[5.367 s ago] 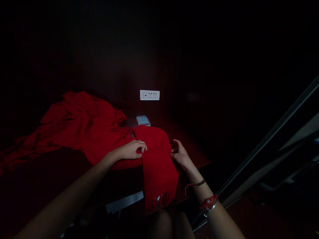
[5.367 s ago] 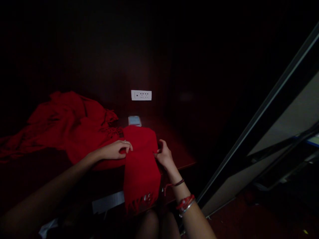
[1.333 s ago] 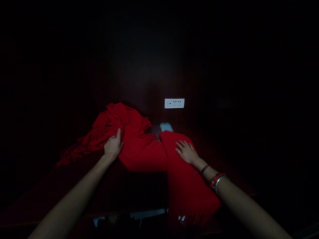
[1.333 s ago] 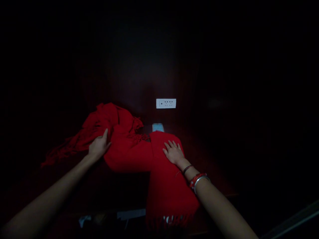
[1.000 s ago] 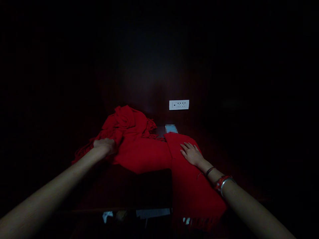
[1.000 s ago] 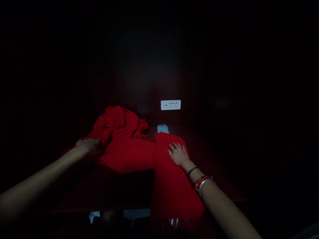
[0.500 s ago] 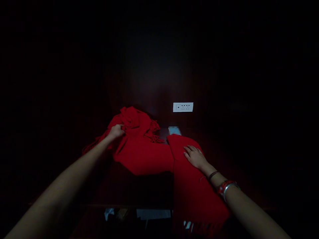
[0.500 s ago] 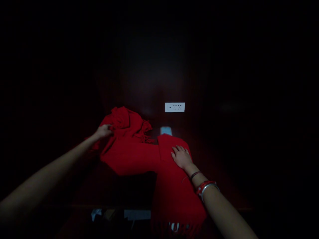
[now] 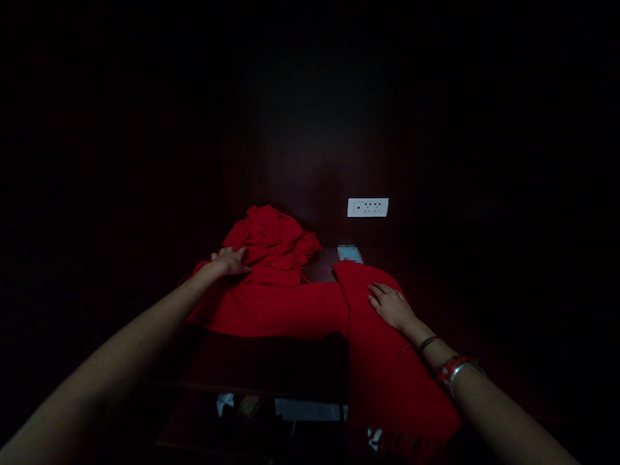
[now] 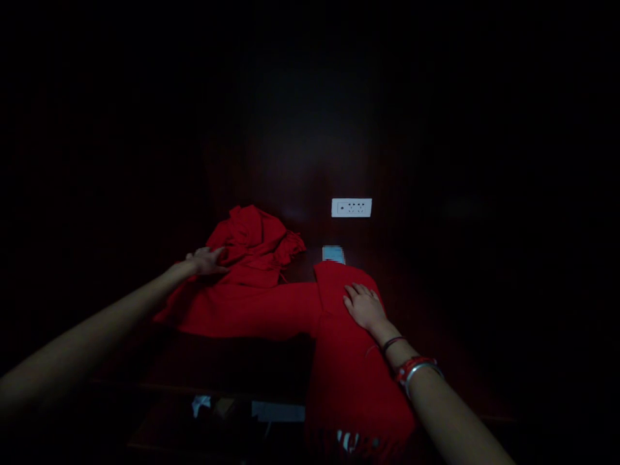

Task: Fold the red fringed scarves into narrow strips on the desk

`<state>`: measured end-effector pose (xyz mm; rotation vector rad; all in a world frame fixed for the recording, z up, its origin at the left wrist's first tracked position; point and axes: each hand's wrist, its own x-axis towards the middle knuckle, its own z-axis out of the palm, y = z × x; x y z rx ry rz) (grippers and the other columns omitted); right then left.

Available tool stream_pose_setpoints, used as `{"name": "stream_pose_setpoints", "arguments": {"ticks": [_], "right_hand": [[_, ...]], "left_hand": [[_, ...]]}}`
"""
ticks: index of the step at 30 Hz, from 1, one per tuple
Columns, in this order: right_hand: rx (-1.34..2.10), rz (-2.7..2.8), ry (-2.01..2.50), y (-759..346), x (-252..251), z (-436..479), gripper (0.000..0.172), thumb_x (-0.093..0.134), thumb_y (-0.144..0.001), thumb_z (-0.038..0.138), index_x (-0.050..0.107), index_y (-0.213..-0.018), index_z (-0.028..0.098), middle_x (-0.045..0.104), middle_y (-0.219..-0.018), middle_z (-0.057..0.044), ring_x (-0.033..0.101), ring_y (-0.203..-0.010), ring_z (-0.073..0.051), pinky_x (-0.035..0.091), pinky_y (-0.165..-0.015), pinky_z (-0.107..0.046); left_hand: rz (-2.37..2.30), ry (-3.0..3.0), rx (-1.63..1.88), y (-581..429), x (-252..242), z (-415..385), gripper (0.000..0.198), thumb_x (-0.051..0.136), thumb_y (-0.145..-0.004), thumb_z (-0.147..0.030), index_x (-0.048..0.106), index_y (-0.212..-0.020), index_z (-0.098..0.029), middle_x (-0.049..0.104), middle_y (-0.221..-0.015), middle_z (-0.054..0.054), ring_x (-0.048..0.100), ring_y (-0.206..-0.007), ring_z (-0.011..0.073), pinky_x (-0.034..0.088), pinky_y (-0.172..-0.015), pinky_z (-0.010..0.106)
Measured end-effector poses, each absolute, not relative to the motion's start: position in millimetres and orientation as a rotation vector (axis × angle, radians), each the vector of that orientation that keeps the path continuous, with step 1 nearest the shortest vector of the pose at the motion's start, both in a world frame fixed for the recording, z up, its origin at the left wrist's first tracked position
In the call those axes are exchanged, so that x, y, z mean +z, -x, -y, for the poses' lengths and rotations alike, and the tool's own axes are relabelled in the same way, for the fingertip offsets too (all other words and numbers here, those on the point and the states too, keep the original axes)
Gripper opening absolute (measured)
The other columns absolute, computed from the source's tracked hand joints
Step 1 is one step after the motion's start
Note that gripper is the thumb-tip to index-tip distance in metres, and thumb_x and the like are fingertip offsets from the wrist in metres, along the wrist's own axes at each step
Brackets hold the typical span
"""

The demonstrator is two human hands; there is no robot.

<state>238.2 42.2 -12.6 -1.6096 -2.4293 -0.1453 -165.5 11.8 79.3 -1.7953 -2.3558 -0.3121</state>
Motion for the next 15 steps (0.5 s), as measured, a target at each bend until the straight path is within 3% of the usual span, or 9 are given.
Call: {"name": "stream_pose_setpoints", "arguments": {"ticks": [3, 6, 10, 13, 15], "right_hand": [[-0.150, 2.428, 1.608, -239.6, -12.9, -42.5, 0.047, 0.022, -0.081, 0.038, 0.038, -0.119, 0.016, 0.038, -0.123, -0.008, 0.031, -0.112, -0.019, 0.022, -0.091, -0.034], [-0.150, 2.437, 1.606, -240.8, -13.5, -43.1, 0.047, 0.021, -0.081, 0.038, 0.038, -0.119, 0.017, 0.038, -0.122, -0.007, 0.032, -0.112, -0.018, 0.022, -0.092, -0.033], [-0.158, 2.430, 1.613, -241.2, -14.4, -43.9, 0.047, 0.021, -0.081, 0.039, 0.038, -0.119, 0.017, 0.038, -0.122, -0.007, 0.032, -0.111, -0.019, 0.023, -0.091, -0.033], [-0.173, 2.418, 1.609, -240.8, -14.2, -43.9, 0.047, 0.021, -0.081, 0.038, 0.038, -0.119, 0.017, 0.038, -0.122, -0.008, 0.032, -0.111, -0.019, 0.023, -0.091, -0.033], [-0.177, 2.416, 1.610, -240.2, -13.8, -43.6, 0.046, 0.022, -0.081, 0.038, 0.038, -0.119, 0.017, 0.039, -0.122, -0.008, 0.033, -0.111, -0.019, 0.024, -0.091, -0.034]], "left_hand": [[2.365, 1.846, -0.202, 142.6, 72.0, -17.0, 0.041, 0.062, -0.061, -0.026, 0.051, -0.101, -0.021, 0.056, -0.097, 0.008, 0.049, -0.092, 0.0247, 0.038, -0.078, 0.038], [2.351, 1.832, -0.198, 143.3, 94.1, -11.4, 0.033, 0.055, -0.066, -0.023, 0.054, -0.098, -0.018, 0.056, -0.098, 0.009, 0.051, -0.090, 0.0243, 0.039, -0.075, 0.032], [2.402, 1.696, -0.309, 181.4, 149.6, 10.0, 0.034, 0.041, -0.077, -0.025, 0.046, -0.108, -0.013, 0.055, -0.100, 0.005, 0.050, -0.087, 0.0167, 0.039, -0.072, 0.024], [2.504, 1.300, -0.359, 218.9, 174.4, 26.7, 0.041, 0.028, -0.083, -0.028, 0.034, -0.114, -0.003, 0.047, -0.106, 0.017, 0.047, -0.090, 0.0264, 0.042, -0.064, 0.036], [2.516, 1.193, -0.277, 233.0, 173.3, 32.4, 0.043, 0.036, -0.079, -0.035, 0.044, -0.103, 0.000, 0.050, -0.097, 0.019, 0.046, -0.088, 0.0320, 0.041, -0.059, 0.043]]}}
